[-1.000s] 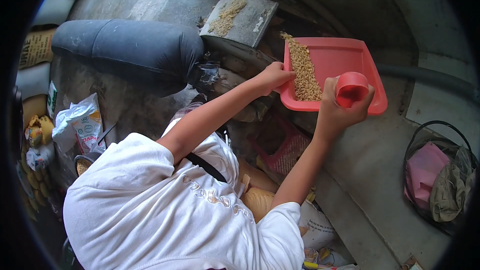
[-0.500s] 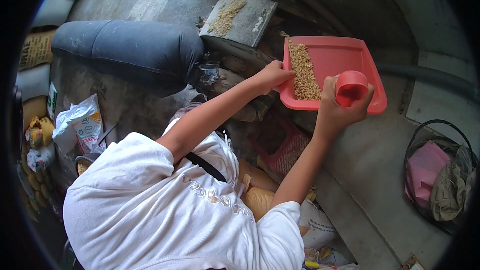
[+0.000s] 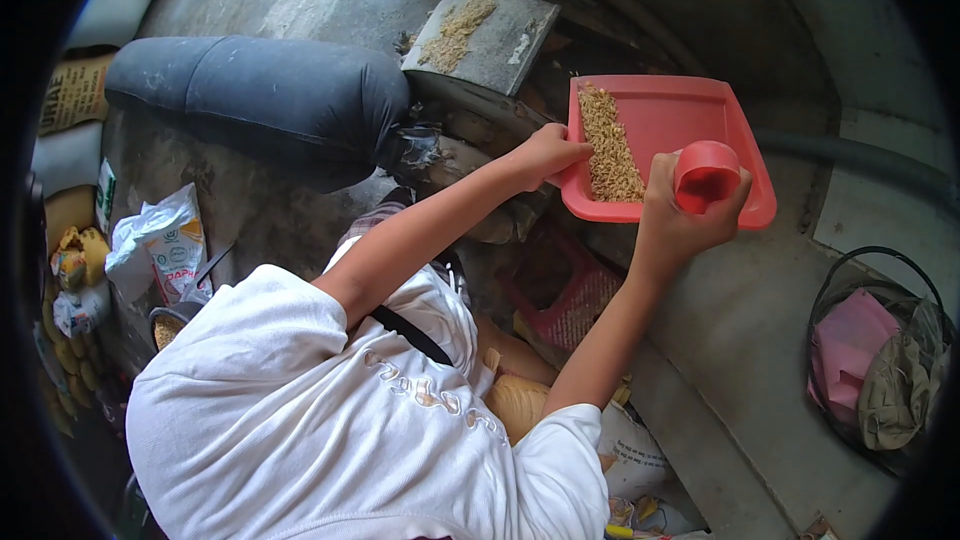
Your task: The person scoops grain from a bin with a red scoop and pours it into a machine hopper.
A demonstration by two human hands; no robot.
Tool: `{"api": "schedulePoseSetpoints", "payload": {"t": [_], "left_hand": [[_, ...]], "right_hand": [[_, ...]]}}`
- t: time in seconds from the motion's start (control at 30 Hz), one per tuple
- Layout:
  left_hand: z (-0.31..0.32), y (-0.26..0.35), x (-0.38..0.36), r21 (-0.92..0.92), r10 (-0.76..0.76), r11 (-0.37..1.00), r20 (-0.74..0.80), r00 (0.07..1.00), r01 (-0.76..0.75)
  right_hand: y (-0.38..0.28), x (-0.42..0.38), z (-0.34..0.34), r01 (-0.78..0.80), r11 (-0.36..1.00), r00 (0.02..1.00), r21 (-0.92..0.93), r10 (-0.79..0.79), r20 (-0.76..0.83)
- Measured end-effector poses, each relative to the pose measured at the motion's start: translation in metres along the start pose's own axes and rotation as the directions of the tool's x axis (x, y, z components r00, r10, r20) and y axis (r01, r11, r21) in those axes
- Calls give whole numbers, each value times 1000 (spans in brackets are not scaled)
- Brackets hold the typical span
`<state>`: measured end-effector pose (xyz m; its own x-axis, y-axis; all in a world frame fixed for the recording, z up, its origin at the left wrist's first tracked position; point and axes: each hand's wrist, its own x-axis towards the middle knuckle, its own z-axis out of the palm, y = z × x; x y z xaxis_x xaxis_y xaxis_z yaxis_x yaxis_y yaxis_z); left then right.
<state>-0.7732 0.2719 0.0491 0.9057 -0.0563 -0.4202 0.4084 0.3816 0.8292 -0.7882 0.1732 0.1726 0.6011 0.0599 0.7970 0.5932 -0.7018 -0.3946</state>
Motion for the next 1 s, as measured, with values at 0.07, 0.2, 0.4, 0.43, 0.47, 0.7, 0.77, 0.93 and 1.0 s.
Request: {"api": "schedulePoseSetpoints", "payload": {"t": [0.07,0.2,0.4,0.43,0.47,0.7,0.77,0.93,1.0], "left_hand": [[0,0,1,4,-2,1000,-3,1000,2],[-1,2,-1,-22,-4,1000,22,1000,5],[-3,0,4,-46,-9,999,45,999,11],[-3,-2,6,-40,-9,999,48,999,10],[-4,-4,8,-60,3,998,61,998,1],[-5,-5,12,-78,3,997,68,998,2],[-5,-6,14,-76,-2,997,66,998,7],[-5,-4,12,-80,-10,997,64,998,15],[-5,-4,12,-78,-13,997,64,998,18]], "right_hand": [[1,0,0,-4,1000,1000,5,4,-3],[1,-1,1,-12,1000,1000,16,12,4],[2,0,2,-25,999,1000,23,25,-2],[1,1,2,-44,998,999,33,43,10],[2,1,3,-46,998,999,32,46,4],[4,2,4,-46,997,999,58,46,11],[5,2,5,-57,997,998,61,56,17],[3,5,7,-72,996,997,54,71,26],[4,6,7,-79,996,997,52,78,30]]}}
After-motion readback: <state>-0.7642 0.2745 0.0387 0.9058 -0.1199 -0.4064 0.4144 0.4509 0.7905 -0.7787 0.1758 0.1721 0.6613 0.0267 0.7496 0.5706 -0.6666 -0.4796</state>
